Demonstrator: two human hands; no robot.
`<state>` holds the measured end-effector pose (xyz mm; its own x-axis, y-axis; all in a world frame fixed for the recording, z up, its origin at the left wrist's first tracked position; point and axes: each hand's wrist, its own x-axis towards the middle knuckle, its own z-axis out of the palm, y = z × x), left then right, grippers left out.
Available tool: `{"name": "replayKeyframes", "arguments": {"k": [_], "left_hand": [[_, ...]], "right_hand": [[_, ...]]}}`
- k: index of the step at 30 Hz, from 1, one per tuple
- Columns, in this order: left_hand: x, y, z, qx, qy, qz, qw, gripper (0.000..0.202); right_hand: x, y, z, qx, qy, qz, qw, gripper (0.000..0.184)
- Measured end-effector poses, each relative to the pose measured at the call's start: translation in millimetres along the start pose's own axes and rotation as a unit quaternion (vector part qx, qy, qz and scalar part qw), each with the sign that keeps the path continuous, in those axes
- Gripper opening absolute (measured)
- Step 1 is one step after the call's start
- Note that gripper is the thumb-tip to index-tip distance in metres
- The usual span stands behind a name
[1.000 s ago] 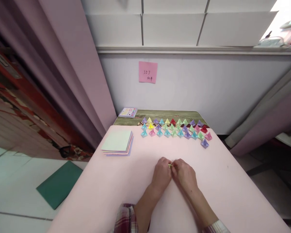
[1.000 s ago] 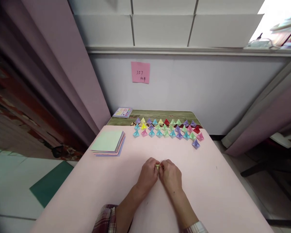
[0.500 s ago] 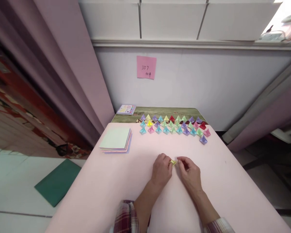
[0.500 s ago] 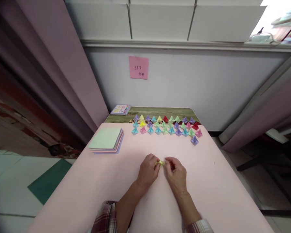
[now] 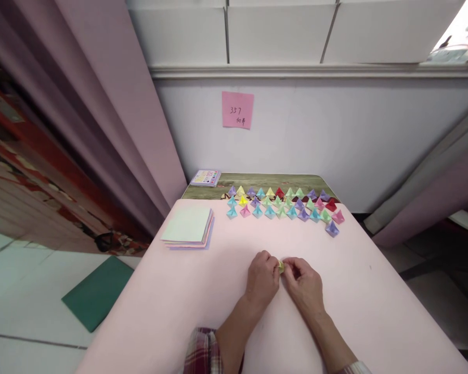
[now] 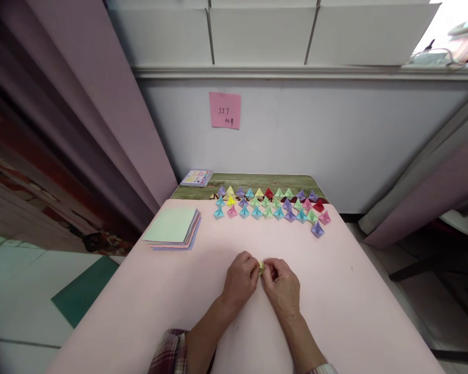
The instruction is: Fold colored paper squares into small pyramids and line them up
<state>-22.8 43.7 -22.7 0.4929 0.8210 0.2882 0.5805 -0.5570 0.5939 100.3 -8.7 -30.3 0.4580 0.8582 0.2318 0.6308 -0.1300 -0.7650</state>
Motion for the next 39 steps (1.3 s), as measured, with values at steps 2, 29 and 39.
{"name": "replayKeyframes", "arguments": {"k": [2,29,39], "left_hand": [[0,0,-0.9,-0.007,0.004,0.000,1.000,0.017],[3,-44,-8.7,-0.136,0.260,-0.152,0.944,0.017],[2,-51,-9.0,-0.188,0.286,-0.156,0.926,0.016]], "right_hand": [[0,0,-1,0.030,0.011,0.023,0.999,0.029],[7,20,6,0.161,0.069,0.098,0.980,0.046],[7,21,6,0.143,0.066,0.081,0.984,0.043]]}}
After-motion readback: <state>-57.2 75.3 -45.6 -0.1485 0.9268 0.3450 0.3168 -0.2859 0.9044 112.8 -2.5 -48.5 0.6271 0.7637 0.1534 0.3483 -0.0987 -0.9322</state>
